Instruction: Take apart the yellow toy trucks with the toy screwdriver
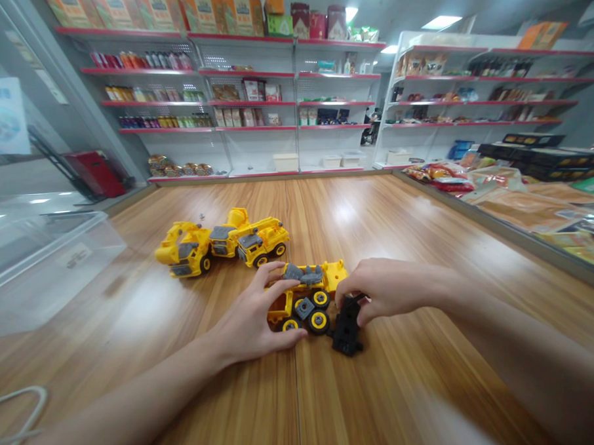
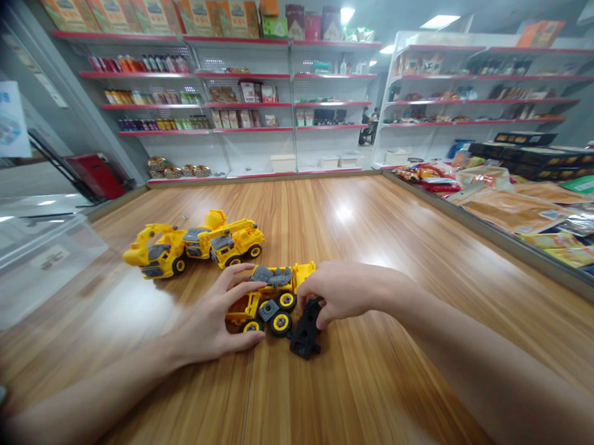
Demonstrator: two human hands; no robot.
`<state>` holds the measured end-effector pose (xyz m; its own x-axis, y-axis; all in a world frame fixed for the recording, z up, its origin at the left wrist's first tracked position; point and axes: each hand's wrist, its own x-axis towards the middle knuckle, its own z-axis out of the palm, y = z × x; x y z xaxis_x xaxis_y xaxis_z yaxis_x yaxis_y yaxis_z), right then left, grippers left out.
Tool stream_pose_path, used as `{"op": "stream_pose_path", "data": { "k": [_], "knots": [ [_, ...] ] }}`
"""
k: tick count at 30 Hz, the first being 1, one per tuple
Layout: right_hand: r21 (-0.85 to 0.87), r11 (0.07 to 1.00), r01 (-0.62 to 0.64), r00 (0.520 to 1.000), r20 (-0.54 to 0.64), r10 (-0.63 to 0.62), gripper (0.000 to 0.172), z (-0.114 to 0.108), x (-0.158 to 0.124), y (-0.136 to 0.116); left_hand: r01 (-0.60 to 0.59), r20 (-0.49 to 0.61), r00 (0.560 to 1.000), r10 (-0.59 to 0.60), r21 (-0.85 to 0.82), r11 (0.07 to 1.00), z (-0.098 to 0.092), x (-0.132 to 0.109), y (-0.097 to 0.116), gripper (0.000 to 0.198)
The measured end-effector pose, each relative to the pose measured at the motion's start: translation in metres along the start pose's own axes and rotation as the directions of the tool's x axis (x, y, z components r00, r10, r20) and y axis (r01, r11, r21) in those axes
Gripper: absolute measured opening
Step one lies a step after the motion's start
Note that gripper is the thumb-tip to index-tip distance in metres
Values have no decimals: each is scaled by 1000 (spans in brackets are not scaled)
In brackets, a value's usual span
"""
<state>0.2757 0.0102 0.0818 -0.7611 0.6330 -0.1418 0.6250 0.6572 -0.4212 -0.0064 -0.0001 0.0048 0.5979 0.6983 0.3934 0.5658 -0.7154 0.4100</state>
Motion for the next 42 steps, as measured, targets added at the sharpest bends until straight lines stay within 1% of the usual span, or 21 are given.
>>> {"op": "stream_pose_path", "data": {
  "k": [3,6,8,10,12,14,15,17,20,24,27,30,34,36,38,41,42],
  "knots": [
    [-26,1000,9,1000,30,-8,36,-1,2,-1,-5,7,1000,5,0,1000,0,0,0,66],
    [-58,998,37,996,89,-32,34,-3,3,-3,-11,12,1000,11,2,1000,0,0,-1,66],
    [-86,995,43,996,78,-37,31,-5,3,-3,-5,10,1000,5,2,1000,0,0,-1,66],
    [-124,992,33,999,3,-33,28,-7,3,-3,0,3,1000,0,0,1000,0,0,-1,67],
    [-167,986,7,991,-133,-29,32,-8,4,-2,-5,-11,1000,5,4,1000,0,0,-1,69],
    [-183,983,-21,963,-268,-29,36,-7,6,0,-8,-22,1000,8,15,1000,0,-1,-1,71],
    [-180,983,-28,948,-318,-31,38,-6,7,1,-5,-23,1000,5,20,1000,1,-1,-1,72],
    [-164,986,-29,930,-365,-33,40,-1,10,2,9,-10,1000,-9,25,1000,2,-1,-2,75],
    [-190,981,-39,937,-347,-30,49,7,14,3,19,8,1000,-19,27,999,3,-2,-4,78],
    [-250,967,-55,969,-249,-10,66,16,15,5,3,12,1000,-4,30,1000,3,-2,-4,82],
    [-207,978,-34,986,-167,-1,72,19,15,6,-13,25,1000,12,32,999,2,-2,-2,90],
    [-141,990,-11,991,-133,-7,75,21,16,4,-14,46,999,13,43,999,2,-2,1,96],
    [-96,995,-2,992,-124,-10,75,24,17,2,-13,56,998,11,42,999,3,-2,2,92],
    [-128,992,-6,990,-138,-11,74,22,16,1,-10,57,998,8,40,999,3,-3,2,91],
    [-191,981,-28,982,-191,-9,72,16,13,-1,1,57,998,-3,42,999,2,-2,3,90],
    [-248,964,-98,955,-297,20,59,1,4,-7,19,62,998,-22,40,999,1,-1,5,89],
    [-249,963,-106,957,-288,31,52,-3,1,-9,22,62,998,-25,39,999,0,-1,6,88]
  ]
}}
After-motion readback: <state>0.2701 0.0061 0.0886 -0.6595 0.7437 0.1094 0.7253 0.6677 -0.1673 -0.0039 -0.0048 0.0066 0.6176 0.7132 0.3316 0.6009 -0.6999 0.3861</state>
